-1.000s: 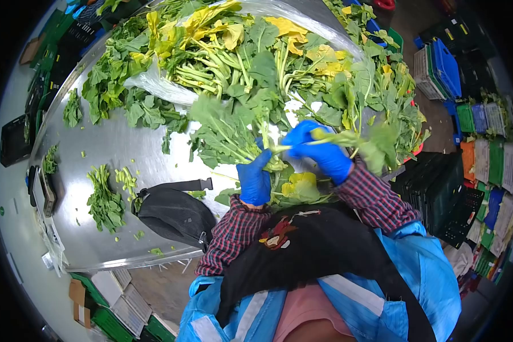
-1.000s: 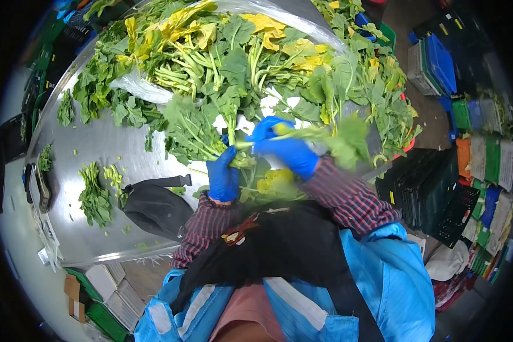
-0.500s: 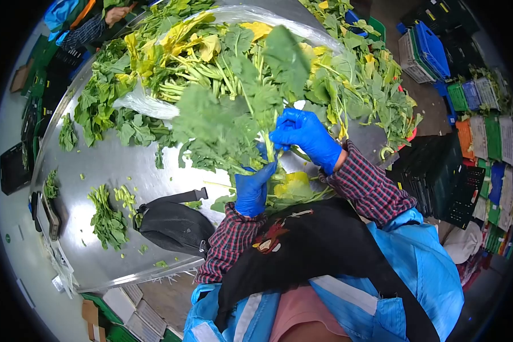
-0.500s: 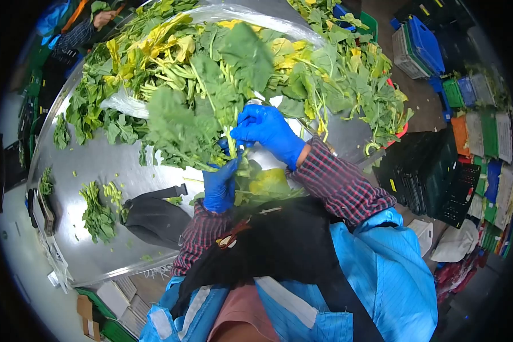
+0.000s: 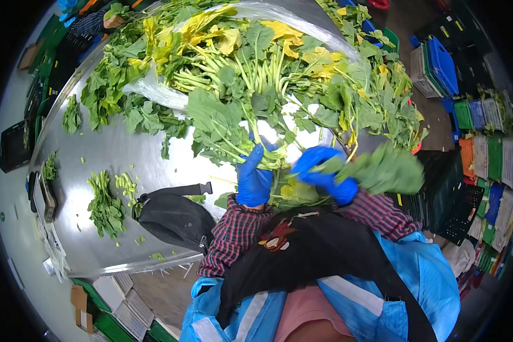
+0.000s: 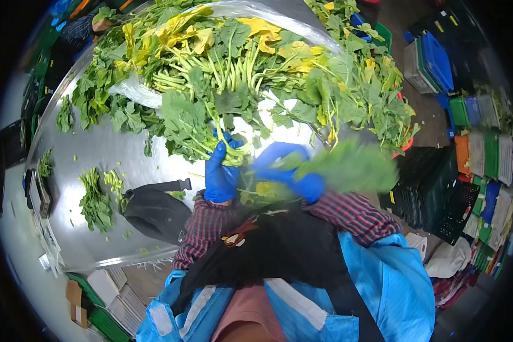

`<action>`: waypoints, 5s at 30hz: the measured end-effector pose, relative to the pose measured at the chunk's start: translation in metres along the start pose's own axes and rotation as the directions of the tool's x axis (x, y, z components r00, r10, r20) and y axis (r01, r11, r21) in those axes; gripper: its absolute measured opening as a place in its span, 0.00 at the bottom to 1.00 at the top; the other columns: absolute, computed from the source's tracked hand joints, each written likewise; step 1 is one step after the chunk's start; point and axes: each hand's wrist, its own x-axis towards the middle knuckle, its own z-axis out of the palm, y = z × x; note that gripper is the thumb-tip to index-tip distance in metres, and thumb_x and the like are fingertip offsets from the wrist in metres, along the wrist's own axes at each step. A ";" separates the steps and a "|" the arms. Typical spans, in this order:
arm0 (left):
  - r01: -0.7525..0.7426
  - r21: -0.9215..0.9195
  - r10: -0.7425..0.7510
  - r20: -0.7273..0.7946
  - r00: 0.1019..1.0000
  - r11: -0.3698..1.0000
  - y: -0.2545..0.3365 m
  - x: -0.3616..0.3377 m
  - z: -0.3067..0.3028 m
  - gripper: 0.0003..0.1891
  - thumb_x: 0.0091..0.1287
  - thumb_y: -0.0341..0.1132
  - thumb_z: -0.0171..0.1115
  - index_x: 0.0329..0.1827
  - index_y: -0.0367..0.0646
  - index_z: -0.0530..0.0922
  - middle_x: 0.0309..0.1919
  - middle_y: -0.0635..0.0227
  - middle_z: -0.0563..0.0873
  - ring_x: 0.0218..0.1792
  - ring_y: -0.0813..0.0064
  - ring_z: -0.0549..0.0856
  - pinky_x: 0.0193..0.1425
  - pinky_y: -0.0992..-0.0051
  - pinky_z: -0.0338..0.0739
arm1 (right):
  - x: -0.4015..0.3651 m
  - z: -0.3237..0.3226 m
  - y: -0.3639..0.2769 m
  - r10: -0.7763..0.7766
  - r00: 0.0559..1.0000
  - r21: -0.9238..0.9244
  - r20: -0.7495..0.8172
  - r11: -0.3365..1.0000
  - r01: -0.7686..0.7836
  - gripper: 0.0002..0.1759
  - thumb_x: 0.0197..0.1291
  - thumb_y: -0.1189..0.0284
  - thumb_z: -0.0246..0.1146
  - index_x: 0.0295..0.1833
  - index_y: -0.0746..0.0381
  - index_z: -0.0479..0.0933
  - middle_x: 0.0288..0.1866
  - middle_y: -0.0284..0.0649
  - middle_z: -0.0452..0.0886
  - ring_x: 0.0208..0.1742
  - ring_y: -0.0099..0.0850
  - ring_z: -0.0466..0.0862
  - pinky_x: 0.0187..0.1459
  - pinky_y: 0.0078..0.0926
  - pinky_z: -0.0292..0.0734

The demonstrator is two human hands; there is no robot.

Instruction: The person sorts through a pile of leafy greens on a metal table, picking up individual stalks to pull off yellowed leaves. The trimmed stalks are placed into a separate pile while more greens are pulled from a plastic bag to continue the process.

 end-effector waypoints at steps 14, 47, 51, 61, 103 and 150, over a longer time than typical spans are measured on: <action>0.206 0.063 -0.213 0.165 0.963 0.977 -0.005 -0.016 -0.019 0.28 0.54 0.28 0.60 0.59 0.35 0.64 0.46 0.58 0.77 0.46 0.65 0.80 0.55 0.60 0.74 | 0.071 -0.014 -0.044 -0.171 0.985 -0.215 0.006 0.962 0.169 0.11 0.45 0.71 0.66 0.38 0.59 0.79 0.37 0.37 0.78 0.40 0.32 0.77 0.47 0.28 0.71; 0.071 0.963 -0.199 -0.018 0.980 0.261 0.068 -0.039 0.016 0.20 0.61 0.33 0.60 0.56 0.38 0.73 0.48 0.60 0.80 0.48 0.74 0.78 0.55 0.75 0.69 | -0.021 -0.031 0.004 -0.032 0.993 -0.770 -0.113 0.635 -0.067 0.30 0.37 0.64 0.68 0.52 0.55 0.74 0.37 0.45 0.81 0.35 0.42 0.81 0.38 0.36 0.75; -0.079 0.908 -0.316 0.224 0.922 0.411 0.007 -0.083 0.014 0.20 0.63 0.36 0.59 0.55 0.34 0.72 0.50 0.64 0.80 0.49 0.78 0.77 0.56 0.76 0.70 | -0.030 0.013 -0.003 0.122 0.913 -0.508 -0.390 0.798 -0.324 0.38 0.39 0.65 0.69 0.61 0.50 0.68 0.29 0.46 0.80 0.29 0.42 0.81 0.32 0.34 0.76; 0.130 0.582 -0.158 -0.003 0.987 0.802 0.004 -0.030 0.021 0.16 0.69 0.41 0.49 0.48 0.36 0.74 0.35 0.62 0.83 0.39 0.73 0.81 0.46 0.74 0.74 | -0.053 0.018 0.036 0.161 0.986 -0.118 -0.037 0.979 -0.165 0.36 0.50 0.67 0.67 0.64 0.63 0.61 0.48 0.36 0.74 0.45 0.26 0.75 0.44 0.25 0.72; -0.080 0.996 -0.384 0.058 0.921 -0.040 -0.028 -0.014 0.030 0.16 0.56 0.44 0.64 0.31 0.37 0.79 0.21 0.62 0.84 0.25 0.66 0.84 0.31 0.69 0.75 | -0.039 -0.049 0.047 0.012 0.994 -0.853 0.111 0.514 0.089 0.13 0.51 0.72 0.57 0.44 0.56 0.70 0.34 0.39 0.73 0.30 0.39 0.79 0.27 0.35 0.74; -0.716 0.675 0.374 0.626 0.685 0.181 0.120 -0.032 0.032 0.32 0.56 0.33 0.65 0.64 0.42 0.64 0.56 0.63 0.74 0.52 0.71 0.75 0.58 0.72 0.69 | 0.050 0.047 -0.032 0.287 0.958 0.872 0.016 0.464 -0.154 0.19 0.60 0.62 0.52 0.52 0.61 0.72 0.46 0.43 0.78 0.46 0.36 0.79 0.51 0.38 0.74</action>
